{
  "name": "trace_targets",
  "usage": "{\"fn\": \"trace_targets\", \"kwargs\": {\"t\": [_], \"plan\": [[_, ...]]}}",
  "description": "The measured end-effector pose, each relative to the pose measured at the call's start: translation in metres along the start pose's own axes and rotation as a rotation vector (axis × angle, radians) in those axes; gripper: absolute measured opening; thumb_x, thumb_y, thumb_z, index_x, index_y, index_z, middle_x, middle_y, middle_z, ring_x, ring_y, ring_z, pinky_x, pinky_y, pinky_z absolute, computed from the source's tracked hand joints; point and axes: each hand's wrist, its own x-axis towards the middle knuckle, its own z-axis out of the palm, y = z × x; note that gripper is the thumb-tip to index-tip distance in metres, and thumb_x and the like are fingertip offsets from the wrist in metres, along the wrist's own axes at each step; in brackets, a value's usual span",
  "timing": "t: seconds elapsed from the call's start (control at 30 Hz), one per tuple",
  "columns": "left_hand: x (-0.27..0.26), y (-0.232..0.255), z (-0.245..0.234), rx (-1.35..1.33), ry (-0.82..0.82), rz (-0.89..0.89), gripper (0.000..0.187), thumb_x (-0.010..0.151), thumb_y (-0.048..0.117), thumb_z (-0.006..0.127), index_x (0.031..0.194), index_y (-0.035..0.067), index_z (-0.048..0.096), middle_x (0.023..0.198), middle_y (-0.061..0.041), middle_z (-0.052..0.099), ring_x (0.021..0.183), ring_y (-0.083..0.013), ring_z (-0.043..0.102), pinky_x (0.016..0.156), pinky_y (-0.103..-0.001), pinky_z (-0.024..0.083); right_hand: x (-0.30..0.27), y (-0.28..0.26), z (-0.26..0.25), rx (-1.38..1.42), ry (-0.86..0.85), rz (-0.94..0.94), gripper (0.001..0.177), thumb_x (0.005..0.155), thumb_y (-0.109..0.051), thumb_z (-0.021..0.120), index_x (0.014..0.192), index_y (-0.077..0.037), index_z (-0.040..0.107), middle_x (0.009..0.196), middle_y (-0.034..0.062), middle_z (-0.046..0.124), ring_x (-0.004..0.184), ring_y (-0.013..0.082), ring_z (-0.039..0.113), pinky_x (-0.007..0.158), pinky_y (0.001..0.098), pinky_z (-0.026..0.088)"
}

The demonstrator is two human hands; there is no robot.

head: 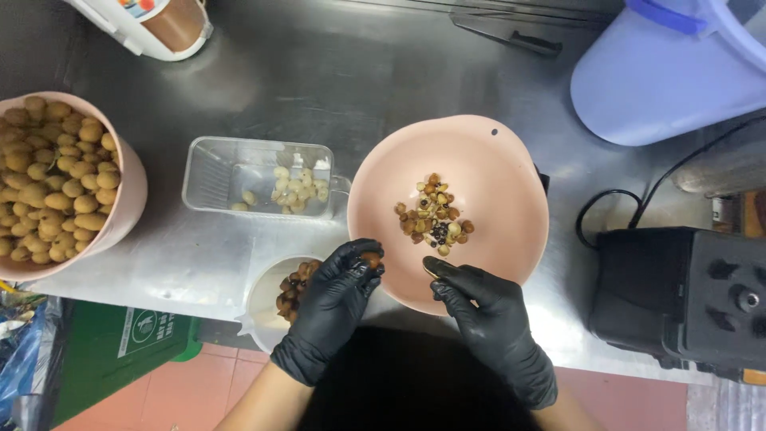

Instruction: Peel and deseed longan fruit using hands and a small wooden tool.

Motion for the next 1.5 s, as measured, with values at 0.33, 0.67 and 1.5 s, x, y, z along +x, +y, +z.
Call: {"fn": "trace_targets", "kwargs": {"t": [0.33,0.67,1.5], "plan": [[0.012,-0.004,0.085,0.448,-0.2,0.002,0.038,0.1,0.004,0.061,0.137,-0.006,0.063,0.126,-0.014,0.072,0.102,-0.0161,0.066,0.091,-0.031,0.055,-0.009,-0.024,-0.009,-0.073,0.186,0.078,0.029,0.087,-0.001,0.073,0.115,-0.004,0.075,0.09,0.0093,0.077,0.065,0.0152,0.069,0.058,0.0275,0.054],[0.007,-0.012,0.095,0.633,-0.195,0.09,0.033,0.097,0.002,0.061,0.13,-0.003,0.068,0.123,-0.012,0.076,0.105,-0.017,0.071,0.094,-0.032,0.059,-0.015,-0.029,-0.011,-0.391,0.368,-0.224,0.031,0.082,0.004,0.078,0.111,-0.005,0.074,0.097,0.0119,0.075,0.081,0.0225,0.074,0.071,0.0291,0.058],[-0.012,0.003,0.116,0.736,-0.366,0.324,0.039,0.089,-0.007,0.074,0.127,-0.001,0.07,0.129,-0.015,0.074,0.119,-0.0231,0.072,0.104,-0.035,0.06,-0.032,-0.022,-0.026,-0.312,0.302,-0.233,0.023,0.078,0.0,0.082,0.1,-0.002,0.075,0.102,0.0144,0.075,0.085,0.0238,0.077,0.073,0.0317,0.062]]}}
